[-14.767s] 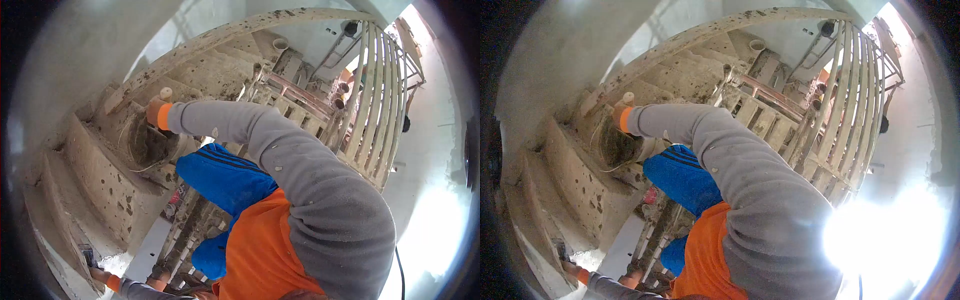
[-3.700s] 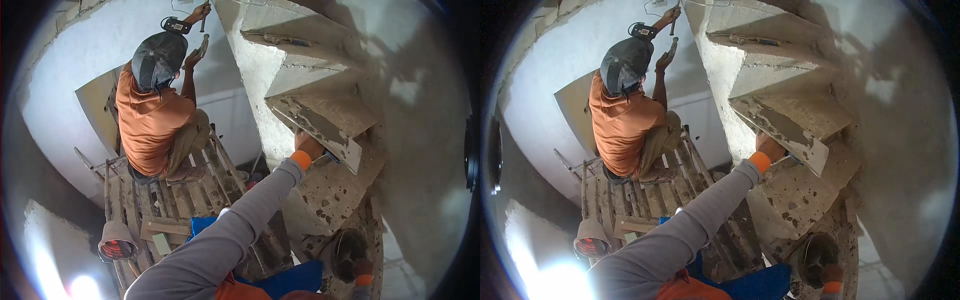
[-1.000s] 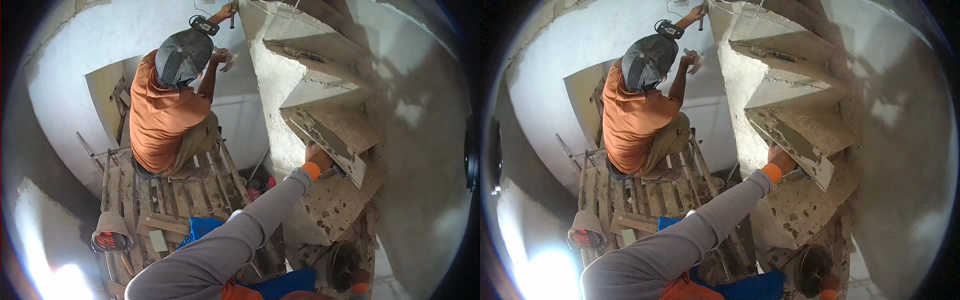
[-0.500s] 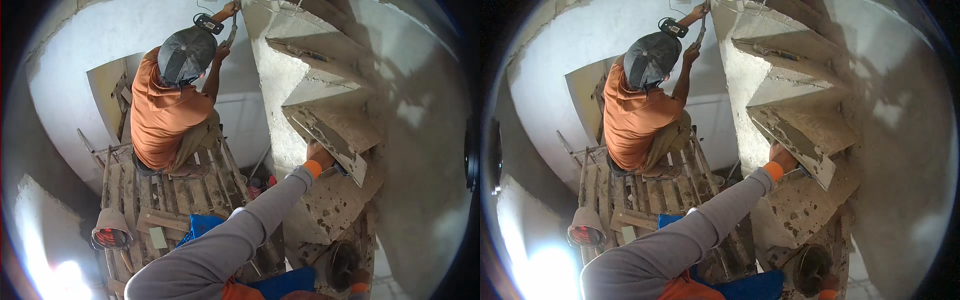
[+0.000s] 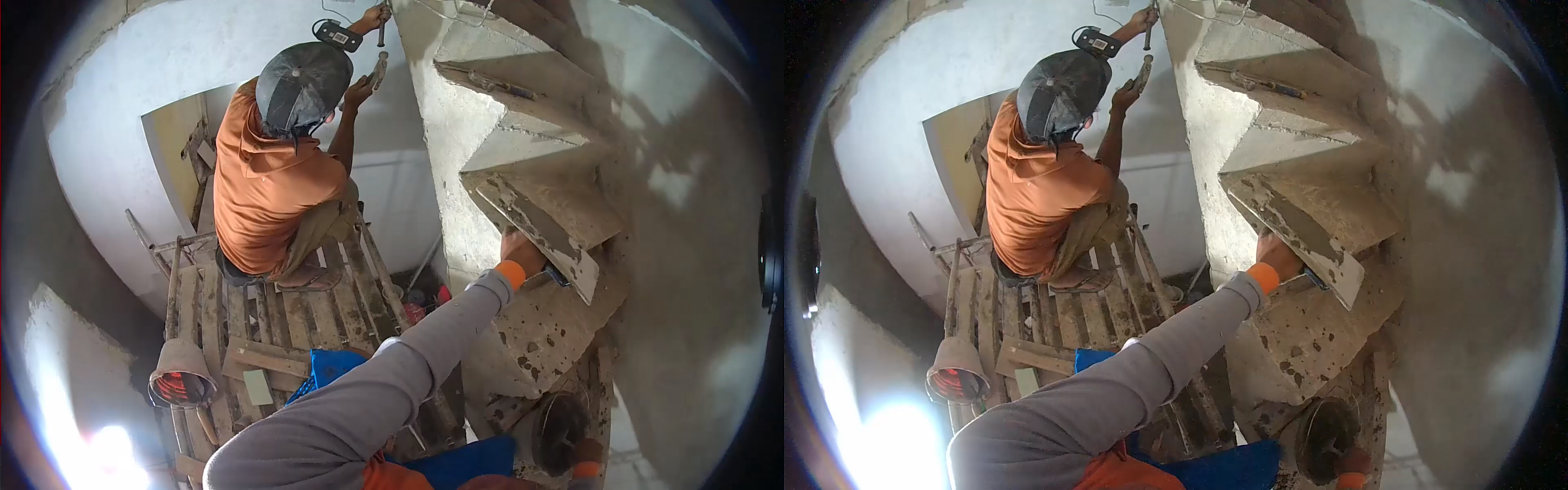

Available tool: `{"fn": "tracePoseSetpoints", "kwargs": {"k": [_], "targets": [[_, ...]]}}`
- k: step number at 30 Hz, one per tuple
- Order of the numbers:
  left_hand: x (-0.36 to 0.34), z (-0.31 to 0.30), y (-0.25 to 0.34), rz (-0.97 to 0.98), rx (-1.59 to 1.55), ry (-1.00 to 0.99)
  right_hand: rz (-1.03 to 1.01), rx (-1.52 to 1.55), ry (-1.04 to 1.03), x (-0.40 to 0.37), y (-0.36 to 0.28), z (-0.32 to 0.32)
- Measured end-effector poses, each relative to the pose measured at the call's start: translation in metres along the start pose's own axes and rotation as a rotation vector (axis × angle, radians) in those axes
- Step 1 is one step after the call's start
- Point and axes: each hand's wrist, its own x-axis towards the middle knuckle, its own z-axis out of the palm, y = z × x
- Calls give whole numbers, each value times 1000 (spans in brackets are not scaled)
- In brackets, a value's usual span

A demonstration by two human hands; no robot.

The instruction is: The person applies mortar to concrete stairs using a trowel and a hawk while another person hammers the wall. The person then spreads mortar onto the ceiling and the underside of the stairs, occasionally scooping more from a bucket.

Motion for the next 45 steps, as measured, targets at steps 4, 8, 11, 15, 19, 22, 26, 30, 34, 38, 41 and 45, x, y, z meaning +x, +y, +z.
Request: {"fn": "tracePoseSetpoints", "kwargs": {"k": [4,8,11,15,19,22,26,30,34,38,41,45], "targets": [[-1,-2,0,21,-43,40,19,-18,-39,2,-2,4],[-2,-3,2,-27,-48,-9,-45,42,43,-1,4,12],[-3,-8,4,-56,-92,-35,22,32,14,1,-1,10],[0,1,0,-49,-72,-58,-9,13,35,2,1,12],[0,-2,1,-13,-2,-46,-39,19,82,-5,0,4],[1,-1,0,-20,-35,-47,-45,-10,95,-7,-1,1],[-1,-1,1,-23,-18,-30,-44,17,75,-16,-7,-18],[-3,-7,3,-6,17,-43,-66,12,95,-2,1,10],[-1,-5,2,-3,13,-61,-57,50,154,3,6,26],[-1,-13,4,-25,25,-140,-53,-11,41,-6,-2,-3],[0,-7,3,-22,18,-124,-36,33,150,8,7,35],[12,60,-22,4,-414,134,-5,190,116,-3,5,18]]}}
